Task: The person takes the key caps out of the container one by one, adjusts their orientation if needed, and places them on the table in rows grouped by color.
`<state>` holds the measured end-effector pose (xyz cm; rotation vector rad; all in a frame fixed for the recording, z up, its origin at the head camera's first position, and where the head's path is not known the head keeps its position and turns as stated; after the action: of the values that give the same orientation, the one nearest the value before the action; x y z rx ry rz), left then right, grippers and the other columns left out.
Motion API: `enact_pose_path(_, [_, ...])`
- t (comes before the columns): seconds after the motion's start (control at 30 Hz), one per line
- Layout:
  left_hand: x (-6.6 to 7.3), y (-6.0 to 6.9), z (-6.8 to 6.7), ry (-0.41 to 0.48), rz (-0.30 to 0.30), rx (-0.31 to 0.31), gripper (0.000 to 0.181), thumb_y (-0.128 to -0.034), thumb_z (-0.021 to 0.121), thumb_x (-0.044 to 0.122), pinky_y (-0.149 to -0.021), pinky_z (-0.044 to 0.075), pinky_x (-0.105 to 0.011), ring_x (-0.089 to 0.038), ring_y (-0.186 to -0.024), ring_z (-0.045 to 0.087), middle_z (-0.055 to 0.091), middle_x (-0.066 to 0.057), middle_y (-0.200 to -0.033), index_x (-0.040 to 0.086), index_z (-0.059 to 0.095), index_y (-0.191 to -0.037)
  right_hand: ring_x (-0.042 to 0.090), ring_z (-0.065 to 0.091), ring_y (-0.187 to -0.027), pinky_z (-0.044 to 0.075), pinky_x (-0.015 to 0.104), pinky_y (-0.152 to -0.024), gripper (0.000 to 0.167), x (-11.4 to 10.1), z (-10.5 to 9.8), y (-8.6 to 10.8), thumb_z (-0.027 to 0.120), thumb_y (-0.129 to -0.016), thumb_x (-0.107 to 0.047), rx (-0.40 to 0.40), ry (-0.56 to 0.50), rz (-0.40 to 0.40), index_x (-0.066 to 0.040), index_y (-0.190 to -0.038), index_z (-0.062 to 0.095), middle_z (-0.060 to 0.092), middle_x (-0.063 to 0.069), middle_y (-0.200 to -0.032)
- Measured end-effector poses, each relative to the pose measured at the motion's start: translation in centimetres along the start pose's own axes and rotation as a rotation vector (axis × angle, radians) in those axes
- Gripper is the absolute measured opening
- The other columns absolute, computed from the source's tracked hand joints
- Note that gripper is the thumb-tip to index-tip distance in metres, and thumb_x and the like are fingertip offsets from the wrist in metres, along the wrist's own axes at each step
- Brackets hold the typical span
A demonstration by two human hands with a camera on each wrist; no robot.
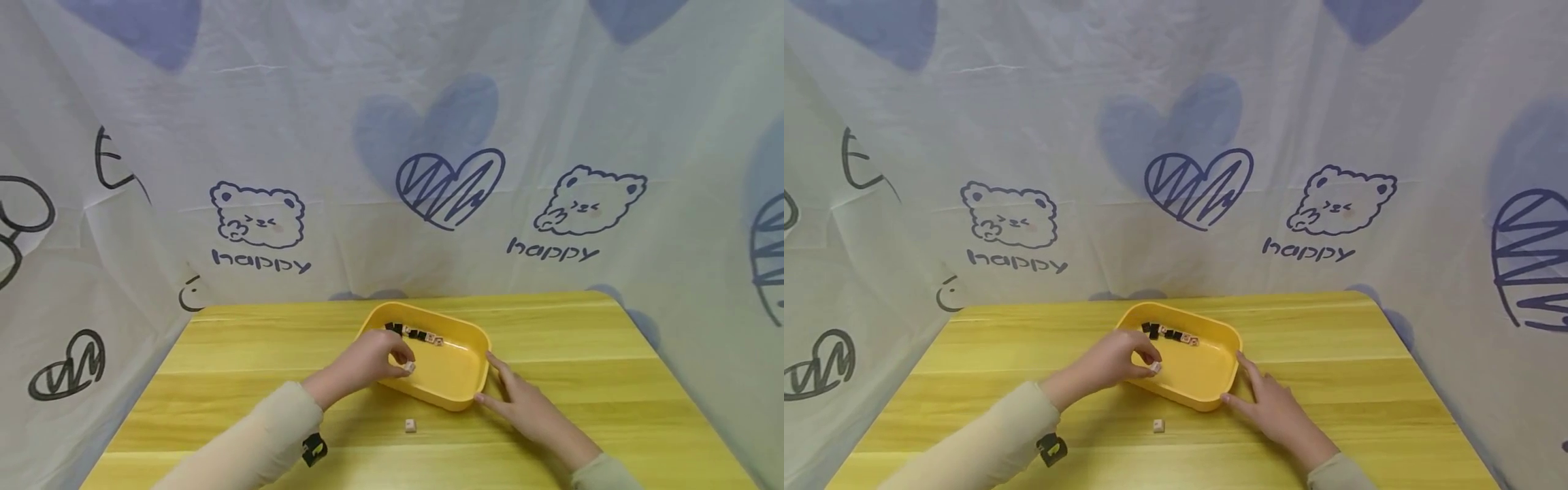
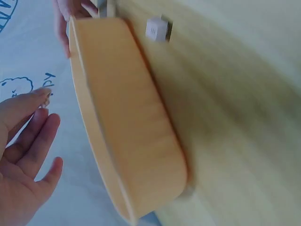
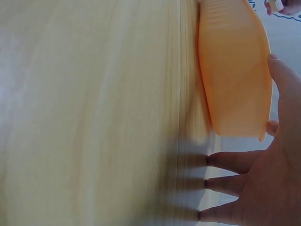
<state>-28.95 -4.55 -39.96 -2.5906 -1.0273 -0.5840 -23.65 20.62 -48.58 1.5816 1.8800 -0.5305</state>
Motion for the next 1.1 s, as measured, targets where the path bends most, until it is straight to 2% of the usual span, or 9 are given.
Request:
enact_pose_path(0.23, [-0.4, 2.7, 1.0, 0.148, -0.123, 0.126, 0.011, -0.0815, 0.079, 0.011, -0.074, 0.053, -0.028, -0.006, -0.078, 0.063, 0.070, 0.006, -0.087, 0.010, 0.076, -0.093, 0.049, 0.032, -0.134, 0.027, 0.064, -0.105, 0.086, -0.1, 0.3, 0.2, 0.056, -0.091, -0.060, -0.005, 0.000, -0.001, -0.021, -0.157, 0.016, 0.030, 0.028, -0.150])
enact_pose_path(0.37, [-0.8, 3.8, 1.9, 0.190, -0.182, 0.165, 0.011, -0.0795, 0.079, 0.008, -0.072, 0.054, -0.028, -0.009, -0.075, 0.065, 0.071, 0.004, -0.083, 0.009, 0.076, -0.090, 0.049, 0.031, -0.134, 0.027, 0.064, -0.105, 0.086, 0.0, 0.4, 0.3, 0.056, -0.091, -0.059, -0.008, -0.005, 0.002, -0.021, -0.157, 0.016, 0.029, 0.028, -0.151])
enact_pose_path(0.47, [-1.0, 4.5, 2.6, 0.197, -0.215, 0.162, 0.013, -0.0778, 0.080, 0.006, -0.069, 0.053, -0.024, -0.009, -0.073, 0.065, 0.071, 0.003, -0.081, 0.007, 0.075, -0.090, 0.050, 0.031, -0.134, 0.026, 0.064, -0.105, 0.086, 0.0, 0.3, 0.3, 0.056, -0.091, -0.059, -0.008, -0.003, -0.001, -0.022, -0.157, 0.016, 0.029, 0.029, -0.150])
enact_pose_path(0.67, [-1.1, 5.3, 3.6, 0.227, -0.241, 0.167, 0.012, -0.0773, 0.081, 0.007, -0.066, 0.052, -0.020, -0.007, -0.070, 0.065, 0.072, 0.002, -0.079, 0.006, 0.076, -0.088, 0.050, 0.031, -0.134, 0.026, 0.064, -0.105, 0.086, 0.0, 0.2, 0.2, 0.055, -0.091, -0.060, 0.005, 0.007, -0.014, -0.021, -0.157, 0.016, 0.030, 0.030, -0.149])
enact_pose_path(0.9, [-2.1, 6.3, 5.5, 0.260, -0.297, 0.109, 0.012, -0.0742, 0.083, 0.006, -0.063, 0.051, -0.018, -0.002, -0.066, 0.061, 0.069, 0.005, -0.075, 0.008, 0.075, -0.083, 0.050, 0.031, -0.134, 0.026, 0.064, -0.105, 0.086, 0.0, 0.2, 0.1, 0.055, -0.091, -0.060, 0.010, 0.016, -0.018, -0.021, -0.157, 0.016, 0.031, 0.031, -0.148])
enact_pose_path(1.1, [-2.6, 6.4, 6.9, 0.289, -0.354, 0.054, 0.015, -0.0703, 0.085, 0.004, -0.059, 0.050, -0.020, -0.003, -0.062, 0.059, 0.066, 0.008, -0.069, 0.009, 0.074, -0.080, 0.050, 0.031, -0.134, 0.026, 0.065, -0.105, 0.086, -0.1, 0.1, 0.1, 0.055, -0.092, -0.060, 0.004, 0.014, -0.020, -0.019, -0.157, 0.017, 0.031, 0.031, -0.148])
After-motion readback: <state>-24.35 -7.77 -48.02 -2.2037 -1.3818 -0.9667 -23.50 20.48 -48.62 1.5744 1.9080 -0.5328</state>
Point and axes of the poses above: each hand's wrist, its own y-axis away from the middle knuckle, its own z-axis out of the palm, x = y × z, the point moved 5 cm from there along -y, towards the middle knuckle
